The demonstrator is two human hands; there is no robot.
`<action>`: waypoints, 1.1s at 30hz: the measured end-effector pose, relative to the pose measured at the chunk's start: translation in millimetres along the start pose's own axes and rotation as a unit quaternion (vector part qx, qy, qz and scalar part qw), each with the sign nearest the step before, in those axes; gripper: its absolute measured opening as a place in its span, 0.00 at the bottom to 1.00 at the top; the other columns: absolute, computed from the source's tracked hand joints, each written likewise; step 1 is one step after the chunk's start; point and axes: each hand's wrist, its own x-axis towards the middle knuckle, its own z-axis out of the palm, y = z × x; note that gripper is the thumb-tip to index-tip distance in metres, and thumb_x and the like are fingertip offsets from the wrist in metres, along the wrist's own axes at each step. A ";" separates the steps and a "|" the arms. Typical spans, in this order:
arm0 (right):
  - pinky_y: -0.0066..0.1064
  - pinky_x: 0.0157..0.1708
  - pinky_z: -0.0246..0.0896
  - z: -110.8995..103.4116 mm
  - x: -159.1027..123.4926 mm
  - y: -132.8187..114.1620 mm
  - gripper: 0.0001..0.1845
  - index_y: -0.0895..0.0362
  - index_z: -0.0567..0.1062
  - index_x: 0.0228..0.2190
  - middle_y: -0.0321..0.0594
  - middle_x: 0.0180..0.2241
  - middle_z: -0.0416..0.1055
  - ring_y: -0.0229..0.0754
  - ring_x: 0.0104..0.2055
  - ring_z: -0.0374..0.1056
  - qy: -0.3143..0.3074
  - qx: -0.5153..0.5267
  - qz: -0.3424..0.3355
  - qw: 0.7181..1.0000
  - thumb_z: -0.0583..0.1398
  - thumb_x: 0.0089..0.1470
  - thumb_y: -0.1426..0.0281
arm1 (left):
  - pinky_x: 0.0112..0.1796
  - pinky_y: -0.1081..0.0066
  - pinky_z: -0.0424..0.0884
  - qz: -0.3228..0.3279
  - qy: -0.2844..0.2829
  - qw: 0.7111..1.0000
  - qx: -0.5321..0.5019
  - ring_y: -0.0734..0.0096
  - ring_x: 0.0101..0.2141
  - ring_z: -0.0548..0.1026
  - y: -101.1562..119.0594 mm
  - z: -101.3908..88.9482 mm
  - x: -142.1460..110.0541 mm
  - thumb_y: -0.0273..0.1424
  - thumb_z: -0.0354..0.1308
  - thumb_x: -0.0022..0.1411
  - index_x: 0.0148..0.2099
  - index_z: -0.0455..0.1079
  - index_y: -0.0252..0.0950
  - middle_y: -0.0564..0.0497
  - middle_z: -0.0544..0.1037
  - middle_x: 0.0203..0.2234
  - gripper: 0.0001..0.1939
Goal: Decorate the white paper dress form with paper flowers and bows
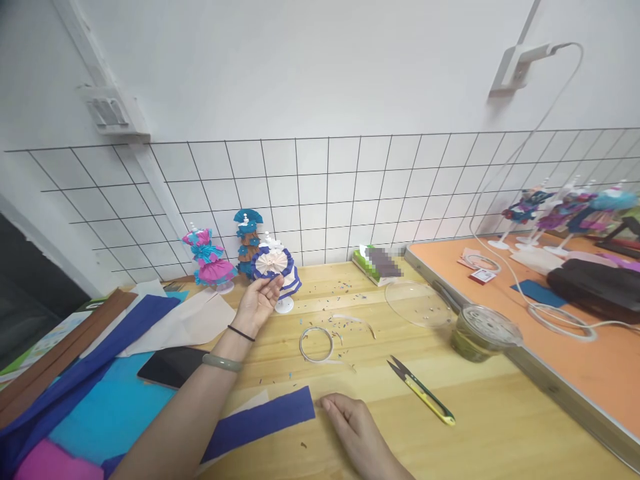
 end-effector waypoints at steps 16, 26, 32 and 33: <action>0.28 0.32 0.60 -1.1 0.3 1.2 0.23 0.59 0.74 0.27 0.41 0.28 0.72 0.43 0.32 0.66 -0.008 -0.013 0.005 1.000 0.47 0.57 0.57 | 0.12 0.84 0.57 0.001 0.010 0.998 0.054 0.82 0.13 0.67 -4.5 0.9 -4.5 0.22 0.53 0.52 0.28 0.63 0.32 0.51 0.75 0.18 0.02; 0.27 0.30 0.58 -0.4 0.0 3.2 0.23 0.59 0.71 0.25 0.39 0.25 0.69 0.42 0.30 0.64 -0.007 -0.024 0.004 1.000 0.47 0.56 0.56 | 0.12 0.84 0.51 -0.009 -0.002 0.990 0.140 0.84 0.12 0.64 -10.9 -28.7 -34.0 0.36 0.54 0.55 0.37 0.68 0.31 0.52 0.73 0.17 0.12; 0.25 0.23 0.50 1.6 0.3 11.7 0.25 0.57 0.59 0.16 0.32 0.17 0.54 0.35 0.21 0.52 0.009 -0.033 0.016 0.999 0.47 0.55 0.53 | 0.11 0.82 0.43 0.015 0.012 0.971 0.237 0.85 0.06 0.53 -9.4 -70.6 -70.1 0.39 0.60 0.50 0.20 0.62 0.33 0.60 0.58 0.04 0.17; 0.25 0.23 0.49 1.9 0.1 12.8 0.25 0.57 0.58 0.16 0.31 0.17 0.52 0.34 0.21 0.50 0.008 -0.032 0.017 0.999 0.46 0.55 0.53 | 0.11 0.82 0.42 0.020 0.016 0.965 0.260 0.86 0.06 0.51 -7.4 -78.1 -76.9 0.40 0.60 0.50 0.18 0.61 0.33 0.61 0.54 0.03 0.19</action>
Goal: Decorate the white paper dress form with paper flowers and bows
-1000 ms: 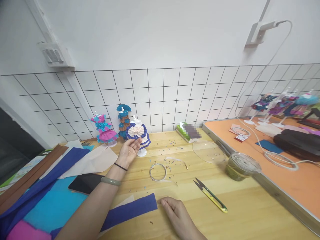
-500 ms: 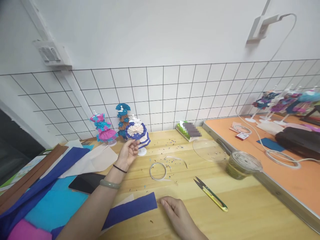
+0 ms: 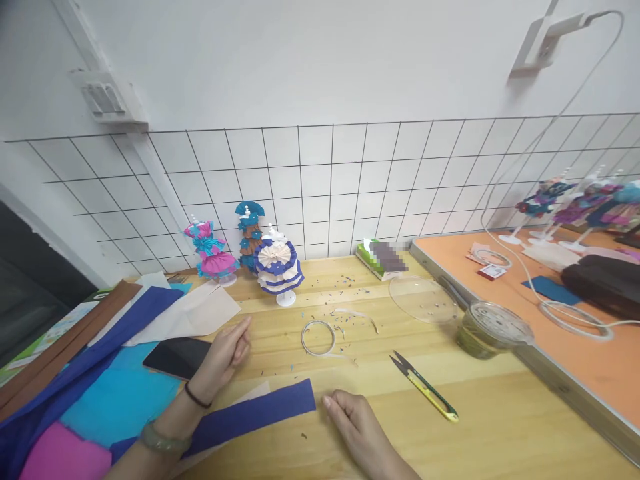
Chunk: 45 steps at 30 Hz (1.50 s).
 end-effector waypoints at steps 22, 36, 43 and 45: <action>0.27 0.20 0.42 2.0 -3.8 -2.2 0.26 0.55 0.49 0.16 0.29 0.16 0.44 0.32 0.20 0.43 0.011 -0.007 0.013 1.000 0.46 0.54 0.50 | 0.49 0.59 0.58 0.155 -0.083 0.717 0.674 0.56 0.48 0.64 -30.5 -60.8 -97.4 0.39 0.56 0.53 0.51 0.65 0.37 0.43 0.70 0.45 0.24; 0.26 0.20 0.43 3.4 -4.6 -2.2 0.26 0.55 0.50 0.16 0.28 0.15 0.46 0.32 0.19 0.44 0.017 -0.005 0.024 1.000 0.47 0.54 0.51 | 0.40 0.64 0.61 0.151 -0.090 0.747 0.641 0.60 0.40 0.66 -29.6 -50.9 -81.4 0.34 0.57 0.53 0.36 0.69 0.36 0.47 0.71 0.34 0.09; 0.25 0.20 0.48 -7.5 2.5 -15.1 0.22 0.56 0.58 0.17 0.30 0.16 0.54 0.33 0.20 0.52 0.005 -0.067 0.013 0.998 0.49 0.55 0.55 | 0.42 0.64 0.60 0.133 -0.116 0.757 0.628 0.59 0.41 0.66 -23.4 -51.3 -78.6 0.33 0.58 0.50 0.38 0.70 0.37 0.47 0.70 0.35 0.11; 0.26 0.24 0.51 -16.2 11.3 -20.9 0.19 0.57 0.64 0.20 0.33 0.20 0.61 0.36 0.23 0.58 0.032 -0.156 -0.018 0.987 0.50 0.56 0.59 | 0.42 0.64 0.60 0.122 -0.126 0.755 0.632 0.59 0.41 0.66 -20.0 -50.5 -79.0 0.33 0.59 0.50 0.40 0.70 0.37 0.46 0.70 0.36 0.13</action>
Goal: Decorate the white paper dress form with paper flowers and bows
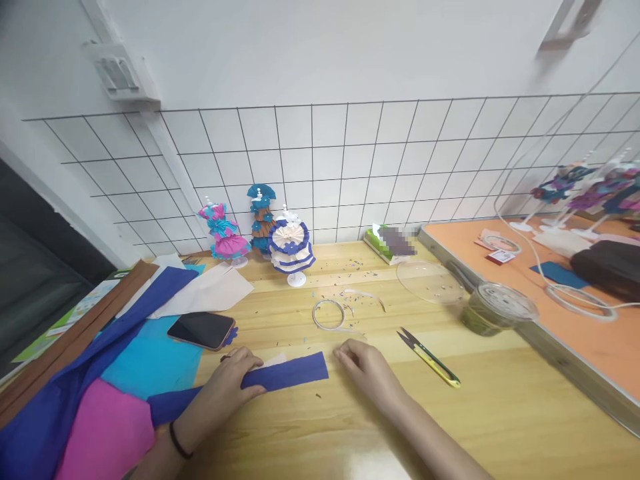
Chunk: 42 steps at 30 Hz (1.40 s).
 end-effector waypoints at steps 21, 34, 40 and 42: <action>0.32 0.34 0.44 -47.1 90.7 -7.3 0.13 0.55 0.73 0.29 0.41 0.31 0.70 0.42 0.36 0.59 0.052 -0.424 -0.177 0.887 0.50 0.60 0.69 | 0.43 0.65 0.59 -0.019 -0.105 0.994 0.013 0.59 0.42 0.66 10.7 -19.7 18.1 0.37 0.55 0.50 0.43 0.70 0.36 0.46 0.70 0.39 0.17; 0.38 0.40 0.61 -77.7 221.2 50.5 0.11 0.60 0.70 0.40 0.43 0.40 0.68 0.41 0.41 0.65 0.022 -0.473 -0.131 0.871 0.54 0.57 0.67 | 0.34 0.69 0.58 -0.033 -0.130 0.991 0.013 0.61 0.37 0.67 3.5 -22.2 39.4 0.37 0.61 0.42 0.39 0.66 0.39 0.51 0.72 0.34 0.19; 0.40 0.41 0.64 -50.3 250.5 56.7 0.15 0.60 0.66 0.45 0.44 0.46 0.65 0.43 0.43 0.66 -0.007 -0.428 -0.145 0.892 0.55 0.56 0.67 | 0.33 0.72 0.60 -0.041 -0.139 0.989 -0.023 0.66 0.33 0.67 -10.2 -19.5 41.5 0.35 0.61 0.43 0.40 0.67 0.39 0.53 0.70 0.31 0.19; 0.40 0.40 0.64 -49.7 249.6 60.3 0.15 0.59 0.66 0.45 0.44 0.46 0.65 0.42 0.43 0.66 -0.007 -0.393 -0.154 0.907 0.55 0.57 0.67 | 0.33 0.72 0.60 -0.038 -0.138 0.989 -0.034 0.66 0.33 0.68 -13.6 -19.0 40.9 0.35 0.60 0.43 0.40 0.67 0.39 0.53 0.70 0.30 0.19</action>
